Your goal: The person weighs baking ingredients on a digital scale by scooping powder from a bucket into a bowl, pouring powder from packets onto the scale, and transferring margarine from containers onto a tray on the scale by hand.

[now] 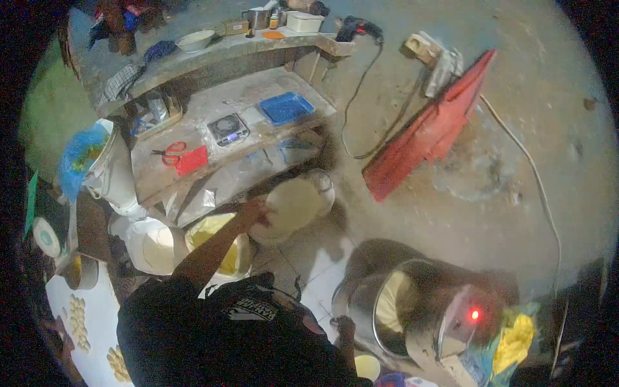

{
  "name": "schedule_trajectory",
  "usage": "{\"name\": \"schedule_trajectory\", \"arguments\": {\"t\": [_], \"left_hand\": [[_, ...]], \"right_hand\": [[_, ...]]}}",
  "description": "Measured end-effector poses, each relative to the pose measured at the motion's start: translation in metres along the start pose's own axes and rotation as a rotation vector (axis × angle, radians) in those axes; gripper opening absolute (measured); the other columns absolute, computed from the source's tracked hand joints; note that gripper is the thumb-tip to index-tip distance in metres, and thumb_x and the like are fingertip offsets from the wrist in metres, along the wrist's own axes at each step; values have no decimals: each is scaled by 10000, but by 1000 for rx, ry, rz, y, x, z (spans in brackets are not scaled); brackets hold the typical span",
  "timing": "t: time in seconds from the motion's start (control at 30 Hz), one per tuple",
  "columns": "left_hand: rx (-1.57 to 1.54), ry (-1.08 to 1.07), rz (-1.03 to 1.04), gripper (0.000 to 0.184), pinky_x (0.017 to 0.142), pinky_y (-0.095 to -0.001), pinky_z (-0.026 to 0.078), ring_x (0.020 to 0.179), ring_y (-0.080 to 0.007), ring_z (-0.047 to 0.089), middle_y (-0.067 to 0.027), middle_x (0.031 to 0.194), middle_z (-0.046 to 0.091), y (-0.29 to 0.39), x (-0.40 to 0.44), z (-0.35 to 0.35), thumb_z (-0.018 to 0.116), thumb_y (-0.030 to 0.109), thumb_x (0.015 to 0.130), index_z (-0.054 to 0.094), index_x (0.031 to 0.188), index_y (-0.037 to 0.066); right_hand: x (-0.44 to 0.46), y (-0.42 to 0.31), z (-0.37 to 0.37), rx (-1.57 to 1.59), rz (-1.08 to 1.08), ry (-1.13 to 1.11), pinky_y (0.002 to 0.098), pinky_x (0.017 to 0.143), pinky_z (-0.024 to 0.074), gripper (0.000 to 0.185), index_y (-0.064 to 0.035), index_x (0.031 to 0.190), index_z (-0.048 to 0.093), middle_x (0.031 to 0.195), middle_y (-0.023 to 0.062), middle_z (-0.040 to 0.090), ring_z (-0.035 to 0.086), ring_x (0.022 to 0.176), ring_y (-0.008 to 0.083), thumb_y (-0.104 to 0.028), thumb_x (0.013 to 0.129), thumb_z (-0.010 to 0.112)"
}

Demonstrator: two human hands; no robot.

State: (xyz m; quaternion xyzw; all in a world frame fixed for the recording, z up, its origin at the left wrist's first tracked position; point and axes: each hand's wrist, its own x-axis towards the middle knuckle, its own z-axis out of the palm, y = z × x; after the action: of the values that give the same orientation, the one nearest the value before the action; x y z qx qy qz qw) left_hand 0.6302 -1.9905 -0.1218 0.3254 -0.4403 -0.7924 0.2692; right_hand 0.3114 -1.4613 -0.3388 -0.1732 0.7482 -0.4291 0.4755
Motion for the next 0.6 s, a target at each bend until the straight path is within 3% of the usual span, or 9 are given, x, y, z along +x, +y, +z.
{"name": "schedule_trajectory", "arguments": {"t": [0.03, 0.13, 0.2, 0.23, 0.27, 0.4, 0.5, 0.6], "left_hand": [[-2, 2, 92, 428, 732, -434, 582, 796, -288, 671, -170, 1052, 627, 19, 17, -10, 621, 163, 879, 516, 1259, -6], [77, 187, 56, 354, 696, -390, 590, 762, -262, 673, -164, 1038, 632, 82, 71, -34, 583, 149, 899, 546, 1213, -9], [-129, 261, 368, 319, 622, -328, 586, 749, -223, 676, -158, 1010, 645, 140, 79, -19, 557, 118, 890, 564, 1170, -34], [-109, 325, 339, 317, 592, -308, 578, 730, -214, 677, -171, 984, 651, 160, 93, -24, 547, 102, 879, 567, 1155, -52], [-91, 389, 312, 315, 561, -287, 571, 712, -205, 678, -184, 957, 656, 176, 109, -32, 537, 85, 868, 570, 1141, -69], [-35, 555, 337, 328, 556, -303, 571, 667, -202, 671, -198, 910, 658, 206, 179, -75, 534, 64, 845, 572, 1130, -96], [-32, 686, 325, 337, 543, -321, 570, 639, -218, 658, -206, 876, 648, 214, 216, -92, 522, 52, 843, 550, 1132, -120], [-134, 732, 373, 361, 543, -347, 575, 663, -254, 664, -244, 930, 632, 227, 255, -107, 542, 46, 844, 527, 1159, -130]], "right_hand": [[23, -10, 2, -20, -52, -3, 381, 670, 528, 293, -40, 1161, 568, 1093, 135, 636, 660, 917, 246, -176, 904, 599], [95, -18, 2, 25, -326, -19, 379, 673, 525, 292, -44, 1173, 566, 1113, 134, 635, 660, 928, 242, -177, 913, 589], [127, -45, 5, 89, -423, -36, 378, 674, 524, 292, -45, 1177, 565, 1120, 134, 635, 660, 932, 241, -177, 917, 585], [139, -69, 5, -401, -365, 20, 408, 790, 502, 334, -58, 1188, 570, 1164, 123, 626, 616, 1024, 253, -282, 949, 504], [145, -81, 3, -455, -301, 27, 410, 796, 502, 333, -58, 1191, 563, 1170, 125, 620, 611, 1032, 260, -282, 951, 507], [216, -97, -11, 187, -142, -211, 419, 824, 504, 333, -58, 1201, 535, 1193, 131, 595, 591, 1062, 288, -284, 957, 519], [283, -88, -26, 986, 68, -640, 426, 844, 506, 337, -58, 1209, 514, 1211, 136, 576, 576, 1085, 309, -285, 961, 528], [354, -82, -38, 1390, 282, -1196, 433, 864, 507, 343, -57, 1217, 493, 1228, 140, 557, 561, 1108, 330, -287, 966, 537]]}}
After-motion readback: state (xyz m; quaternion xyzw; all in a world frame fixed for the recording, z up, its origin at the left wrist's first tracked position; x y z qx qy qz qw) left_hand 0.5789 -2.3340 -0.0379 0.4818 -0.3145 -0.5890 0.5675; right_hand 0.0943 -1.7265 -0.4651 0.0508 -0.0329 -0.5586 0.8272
